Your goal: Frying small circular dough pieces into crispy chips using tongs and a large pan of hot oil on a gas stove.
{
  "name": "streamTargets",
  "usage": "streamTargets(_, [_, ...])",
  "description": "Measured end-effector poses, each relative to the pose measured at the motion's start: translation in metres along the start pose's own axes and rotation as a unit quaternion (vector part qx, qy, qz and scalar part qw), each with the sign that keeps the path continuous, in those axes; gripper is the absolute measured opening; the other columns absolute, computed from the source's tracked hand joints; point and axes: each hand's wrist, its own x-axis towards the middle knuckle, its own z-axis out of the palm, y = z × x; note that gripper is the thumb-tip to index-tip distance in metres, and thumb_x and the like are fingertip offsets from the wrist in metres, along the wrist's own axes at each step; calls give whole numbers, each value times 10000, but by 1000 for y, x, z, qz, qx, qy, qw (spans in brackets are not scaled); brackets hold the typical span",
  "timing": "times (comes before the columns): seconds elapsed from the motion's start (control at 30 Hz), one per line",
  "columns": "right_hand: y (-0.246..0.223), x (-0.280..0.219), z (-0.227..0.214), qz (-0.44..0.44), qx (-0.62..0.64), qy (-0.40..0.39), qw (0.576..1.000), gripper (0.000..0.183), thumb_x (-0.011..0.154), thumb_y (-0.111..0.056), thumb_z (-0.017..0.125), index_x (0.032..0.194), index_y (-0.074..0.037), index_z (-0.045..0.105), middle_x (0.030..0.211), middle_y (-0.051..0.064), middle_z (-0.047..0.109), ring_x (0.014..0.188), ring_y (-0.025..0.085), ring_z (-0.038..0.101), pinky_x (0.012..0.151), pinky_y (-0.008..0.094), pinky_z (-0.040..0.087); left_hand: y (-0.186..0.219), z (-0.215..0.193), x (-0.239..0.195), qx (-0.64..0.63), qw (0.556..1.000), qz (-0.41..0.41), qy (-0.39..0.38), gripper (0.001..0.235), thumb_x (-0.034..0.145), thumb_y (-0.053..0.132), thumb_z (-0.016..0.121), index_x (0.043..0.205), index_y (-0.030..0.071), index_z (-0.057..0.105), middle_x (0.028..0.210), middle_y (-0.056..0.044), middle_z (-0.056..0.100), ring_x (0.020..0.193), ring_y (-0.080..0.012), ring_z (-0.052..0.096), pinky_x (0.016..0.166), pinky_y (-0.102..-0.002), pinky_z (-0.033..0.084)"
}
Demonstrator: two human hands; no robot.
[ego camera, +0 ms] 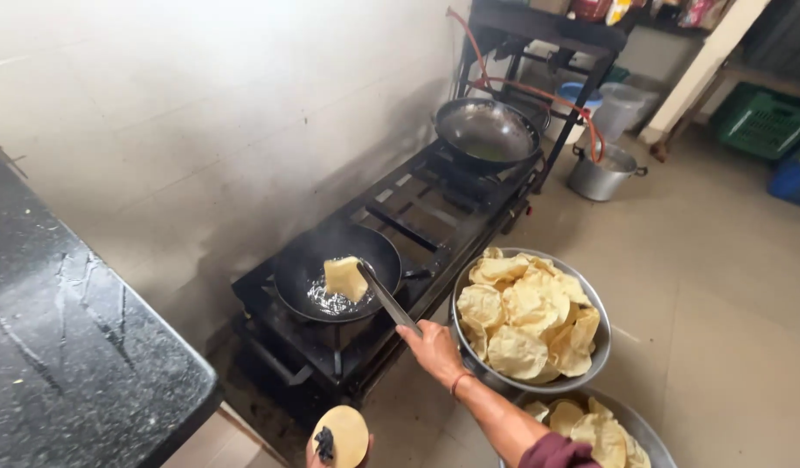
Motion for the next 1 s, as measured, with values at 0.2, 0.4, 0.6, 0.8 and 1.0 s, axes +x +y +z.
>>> streamTargets(0.2, [5,-15,-3,19,-21,6,1000,542,926,-487,699,766,30,672,696,273,655,694,430,666,618,503,508,8,-9,50,-10,995,-73,65,560,894,479,569,1330,128,576,1262,-141,645,1121,-417,611,877,-653,578])
streamTargets(0.4, [10,-42,-63,258,147,-103,949,506,955,-513,635,801,-32,645,591,58,622,412,120,580,362,315,433,-5,-82,87,-155,961,-226,-27,728,807,599,643,1368,139,577,1323,-310,605,1128,-438,641,826,-580,616])
streamTargets(0.6, [121,-150,-168,376,285,-54,880,473,970,-498,641,883,-33,612,600,30,610,388,100,519,314,275,369,4,68,-2,56,977,-50,197,595,977,542,493,1441,169,515,1426,-102,598,1240,-349,619,980,-635,538])
streamTargets(0.8, [248,-293,-258,473,320,-13,821,448,958,-481,611,884,-39,629,633,69,600,381,115,485,307,278,299,-4,111,-20,83,976,-72,187,536,1075,535,396,1423,150,531,1408,-85,621,1291,-333,613,1012,-593,546])
streamTargets(1.0, [348,-385,-269,599,378,81,701,559,924,-560,653,853,-7,623,648,68,585,437,118,465,347,261,305,-28,101,-10,41,980,-84,176,496,1079,475,419,1428,149,552,1427,-101,634,1310,-352,619,1020,-629,537])
